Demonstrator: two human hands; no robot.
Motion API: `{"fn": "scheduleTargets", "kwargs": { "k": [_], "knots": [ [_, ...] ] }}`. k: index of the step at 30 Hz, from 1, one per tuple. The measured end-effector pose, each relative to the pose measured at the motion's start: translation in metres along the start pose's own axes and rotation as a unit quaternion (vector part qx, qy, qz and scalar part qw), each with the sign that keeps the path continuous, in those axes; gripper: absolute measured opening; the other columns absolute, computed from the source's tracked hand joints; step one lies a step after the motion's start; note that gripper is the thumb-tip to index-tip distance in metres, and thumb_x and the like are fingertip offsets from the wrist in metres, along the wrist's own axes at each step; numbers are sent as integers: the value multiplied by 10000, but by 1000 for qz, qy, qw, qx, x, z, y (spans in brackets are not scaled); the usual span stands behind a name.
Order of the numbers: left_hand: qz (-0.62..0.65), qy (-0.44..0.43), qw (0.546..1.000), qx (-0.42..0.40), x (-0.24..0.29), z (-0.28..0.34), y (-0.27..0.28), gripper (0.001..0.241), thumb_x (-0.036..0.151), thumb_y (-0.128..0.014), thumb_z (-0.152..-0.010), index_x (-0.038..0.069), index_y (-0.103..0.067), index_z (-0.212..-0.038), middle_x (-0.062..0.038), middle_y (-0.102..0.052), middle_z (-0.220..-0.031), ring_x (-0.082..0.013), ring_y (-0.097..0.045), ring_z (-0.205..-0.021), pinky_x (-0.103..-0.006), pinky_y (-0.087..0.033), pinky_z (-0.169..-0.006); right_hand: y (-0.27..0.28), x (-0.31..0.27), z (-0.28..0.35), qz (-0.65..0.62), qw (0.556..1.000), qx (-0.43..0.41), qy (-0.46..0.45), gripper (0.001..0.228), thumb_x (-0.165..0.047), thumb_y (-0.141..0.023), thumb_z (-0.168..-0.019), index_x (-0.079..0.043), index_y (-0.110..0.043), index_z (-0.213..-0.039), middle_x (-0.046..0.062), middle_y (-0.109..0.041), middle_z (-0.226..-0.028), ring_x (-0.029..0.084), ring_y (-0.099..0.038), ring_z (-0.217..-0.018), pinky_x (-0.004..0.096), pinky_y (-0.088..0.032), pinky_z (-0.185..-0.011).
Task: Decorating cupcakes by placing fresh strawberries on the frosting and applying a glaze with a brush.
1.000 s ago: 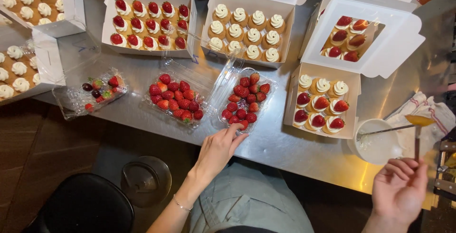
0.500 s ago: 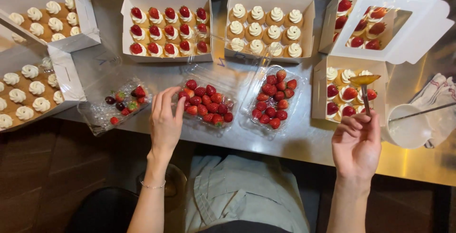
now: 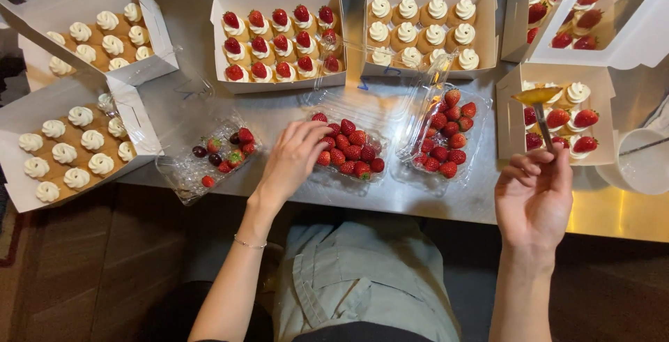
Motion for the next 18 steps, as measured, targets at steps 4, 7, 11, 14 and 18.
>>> {"fn": "scheduleTargets", "kwargs": {
  "k": [4, 7, 11, 14, 18],
  "knots": [
    [27, -64, 994, -85, 14, -28, -20, 516, 194, -789, -1074, 135, -695, -1578, -144, -684, -1560, -323, -650, -1410, -538, -546, -1235, -14, 19, 7, 21, 1000, -11, 9, 173, -255, -724, -1238, -134, -821, -1163, -34, -781, -1000, 79, -605, -852, 173, -500, -720],
    [-7, -93, 979, -181, 12, -48, -32, 660, 273, -898, -977, 198, -667, -1590, -199, -537, -1679, -413, -505, -1551, -597, -508, -1185, -12, 24, 10, 29, 1000, -9, -3, 181, -273, -711, -1242, -146, -820, -1172, -33, -767, -1000, 70, -606, -841, 171, -507, -718],
    [-68, -201, 958, -192, -4, -59, -46, 437, 371, -862, -990, 93, -699, -1284, -238, -485, -1779, -422, -477, -1608, -577, -441, -1270, -9, 21, 14, 32, 999, 0, 8, 169, -261, -717, -1242, -156, -831, -1175, -35, -768, -1010, 73, -603, -837, 167, -504, -713],
    [-112, -234, 949, -179, -10, -62, -56, 483, 399, -816, -1025, 88, -712, -1380, -243, -525, -1764, -417, -503, -1614, -563, -465, -1268, -4, 14, 14, 28, 999, 6, 19, 132, -238, -727, -1233, -159, -813, -1170, -40, -746, -1010, 73, -588, -841, 164, -492, -705],
    [-257, -264, 920, -133, -4, -62, -68, 517, 552, -806, -1000, 96, -806, -1244, -190, -645, -1705, -334, -547, -1619, -488, -481, -1251, 6, 6, 9, 25, 999, 24, 35, 113, -226, -744, -1214, -149, -815, -1172, -41, -725, -1002, 75, -583, -831, 161, -487, -692]
  ]
}}
Point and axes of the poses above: each hand's wrist, its own z-axis away from the middle knuckle, its own y-axis out of the back of the hand, x = y × z, the point moved 1 cm from there along -z, towards the middle knuckle
